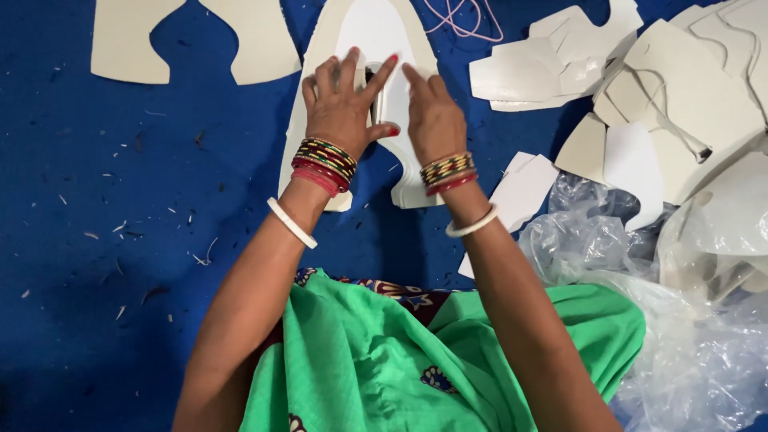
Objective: The person matches and stacks various pre-cut white fabric shoe upper components.
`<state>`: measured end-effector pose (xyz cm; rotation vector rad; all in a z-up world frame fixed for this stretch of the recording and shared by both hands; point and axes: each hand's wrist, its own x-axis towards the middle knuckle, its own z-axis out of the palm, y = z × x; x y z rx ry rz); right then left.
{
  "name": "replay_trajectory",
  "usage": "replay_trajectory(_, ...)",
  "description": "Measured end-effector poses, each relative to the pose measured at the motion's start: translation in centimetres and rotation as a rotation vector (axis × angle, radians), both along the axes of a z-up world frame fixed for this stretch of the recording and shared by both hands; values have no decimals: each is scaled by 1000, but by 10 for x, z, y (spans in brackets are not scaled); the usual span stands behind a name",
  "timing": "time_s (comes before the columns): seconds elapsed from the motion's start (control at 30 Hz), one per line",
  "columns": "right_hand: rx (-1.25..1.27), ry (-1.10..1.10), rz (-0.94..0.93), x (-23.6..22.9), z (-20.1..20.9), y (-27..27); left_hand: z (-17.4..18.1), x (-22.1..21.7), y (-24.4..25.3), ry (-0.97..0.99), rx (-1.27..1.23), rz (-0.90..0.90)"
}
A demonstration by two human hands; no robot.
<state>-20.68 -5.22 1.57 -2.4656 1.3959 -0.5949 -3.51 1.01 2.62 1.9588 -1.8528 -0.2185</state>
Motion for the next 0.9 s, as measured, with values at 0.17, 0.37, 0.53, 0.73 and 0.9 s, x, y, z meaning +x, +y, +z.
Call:
replay_trajectory(0.17, -76, 178, 33, 15, 22, 23, 0, -2, 4, -30, 46, -1)
replay_trajectory(0.37, -31, 63, -84, 14, 20, 17, 6, 0, -2, -92, 90, 19)
replay_trajectory(0.53, 60, 41, -131, 0, 19, 8, 9, -1, -4, -99, 99, 13)
replay_trajectory(0.73, 446, -299, -240, -39, 32, -18, 5, 15, -9, 92, 251, 1)
replay_trajectory(0.9, 31, -269, -56, -55, 32, 21, -26, 52, 3, 794, -17, -110)
